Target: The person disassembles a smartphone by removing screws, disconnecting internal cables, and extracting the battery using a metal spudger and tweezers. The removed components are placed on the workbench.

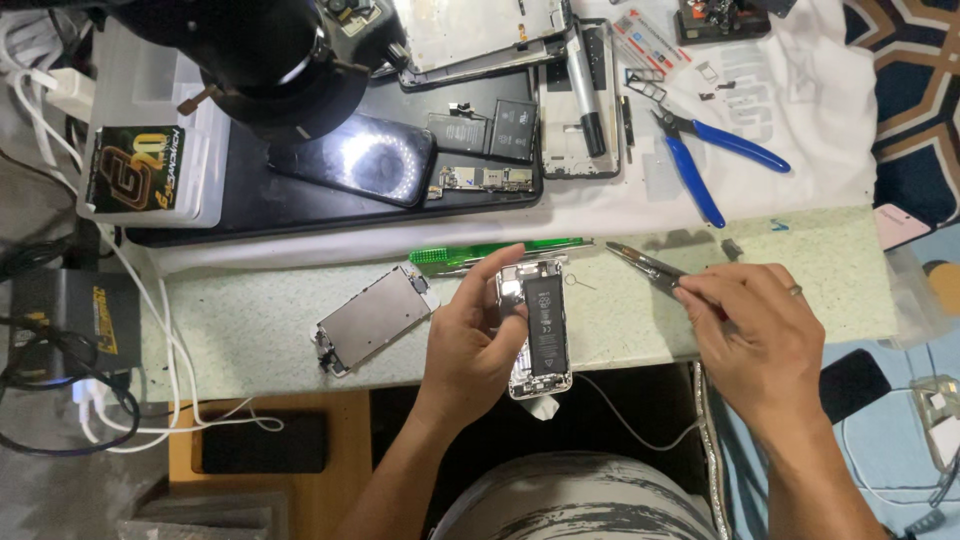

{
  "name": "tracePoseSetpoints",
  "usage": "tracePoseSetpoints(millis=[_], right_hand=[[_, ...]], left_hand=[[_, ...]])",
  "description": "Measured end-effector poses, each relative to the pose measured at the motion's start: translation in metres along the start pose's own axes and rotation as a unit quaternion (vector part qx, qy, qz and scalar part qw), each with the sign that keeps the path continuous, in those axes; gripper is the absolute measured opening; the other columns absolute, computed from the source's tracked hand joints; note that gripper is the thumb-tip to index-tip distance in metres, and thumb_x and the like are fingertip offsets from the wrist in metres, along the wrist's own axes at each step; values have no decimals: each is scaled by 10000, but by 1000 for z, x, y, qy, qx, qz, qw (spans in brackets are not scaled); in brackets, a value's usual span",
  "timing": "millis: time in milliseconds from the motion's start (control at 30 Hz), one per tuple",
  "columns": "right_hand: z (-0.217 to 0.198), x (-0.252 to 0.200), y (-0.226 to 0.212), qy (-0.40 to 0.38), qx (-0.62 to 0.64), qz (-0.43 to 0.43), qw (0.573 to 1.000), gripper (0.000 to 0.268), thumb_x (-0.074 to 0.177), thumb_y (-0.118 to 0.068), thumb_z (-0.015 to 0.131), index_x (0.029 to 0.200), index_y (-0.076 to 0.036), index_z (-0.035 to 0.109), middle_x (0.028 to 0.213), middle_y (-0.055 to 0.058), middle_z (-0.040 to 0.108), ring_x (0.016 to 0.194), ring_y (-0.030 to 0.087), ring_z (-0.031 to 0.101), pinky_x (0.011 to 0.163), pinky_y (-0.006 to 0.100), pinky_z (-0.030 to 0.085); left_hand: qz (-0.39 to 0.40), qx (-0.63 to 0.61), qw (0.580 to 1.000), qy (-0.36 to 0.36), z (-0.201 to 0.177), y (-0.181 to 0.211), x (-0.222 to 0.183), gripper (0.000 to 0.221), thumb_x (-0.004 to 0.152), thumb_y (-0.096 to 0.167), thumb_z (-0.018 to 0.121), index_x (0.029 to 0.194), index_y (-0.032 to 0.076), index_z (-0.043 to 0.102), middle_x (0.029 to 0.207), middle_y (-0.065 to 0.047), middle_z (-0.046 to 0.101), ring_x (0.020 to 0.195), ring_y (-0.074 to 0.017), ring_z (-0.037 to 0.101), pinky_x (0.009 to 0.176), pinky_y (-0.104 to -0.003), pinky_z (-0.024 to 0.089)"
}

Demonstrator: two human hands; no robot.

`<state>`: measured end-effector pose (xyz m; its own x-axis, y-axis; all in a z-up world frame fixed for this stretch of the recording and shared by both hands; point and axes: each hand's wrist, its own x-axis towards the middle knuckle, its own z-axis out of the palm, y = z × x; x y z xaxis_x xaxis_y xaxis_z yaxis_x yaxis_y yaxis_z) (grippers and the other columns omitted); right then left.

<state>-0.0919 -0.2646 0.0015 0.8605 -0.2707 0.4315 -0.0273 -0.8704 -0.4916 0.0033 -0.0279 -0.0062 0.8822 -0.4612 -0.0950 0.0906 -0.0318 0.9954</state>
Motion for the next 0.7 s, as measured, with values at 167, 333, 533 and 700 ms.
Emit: tracePoseSetpoints(millis=[167,333,533,700], right_hand=[[0,6,1,-8,-22,-27,999,201,880,-12,813,1067,-55,751,1027,85,706,954,267,652,847,353,514],[2,6,2,-16,-24,-24,999,184,877,-9,808,1045,-53,747,1024,84,713,961,264,663,850,360,525],[-7,10,9,-1,-9,7,1000,162,943,13,785,1088,-44,744,1072,85,726,968,219,693,839,306,540],[-9,23,-7,23,15,-28,999,222,847,86,726,1043,-18,739,1055,127,721,954,283,682,834,357,542]], left_hand=[[2,4,1000,2,0,-2,1,554,929,-52,559,1474,33,511,828,7,669,676,-19,582,572,-197,490],[1,15,1000,3,-1,-1,0,547,934,-47,566,1474,25,521,810,2,655,653,-23,559,539,-210,458],[-19,1,1000,-11,2,4,2,553,916,-10,617,1451,35,487,807,5,697,676,-28,668,553,-216,564],[-5,3,1000,4,1,-5,0,556,939,-25,625,1479,25,508,850,-48,678,684,-59,612,548,-222,499]])
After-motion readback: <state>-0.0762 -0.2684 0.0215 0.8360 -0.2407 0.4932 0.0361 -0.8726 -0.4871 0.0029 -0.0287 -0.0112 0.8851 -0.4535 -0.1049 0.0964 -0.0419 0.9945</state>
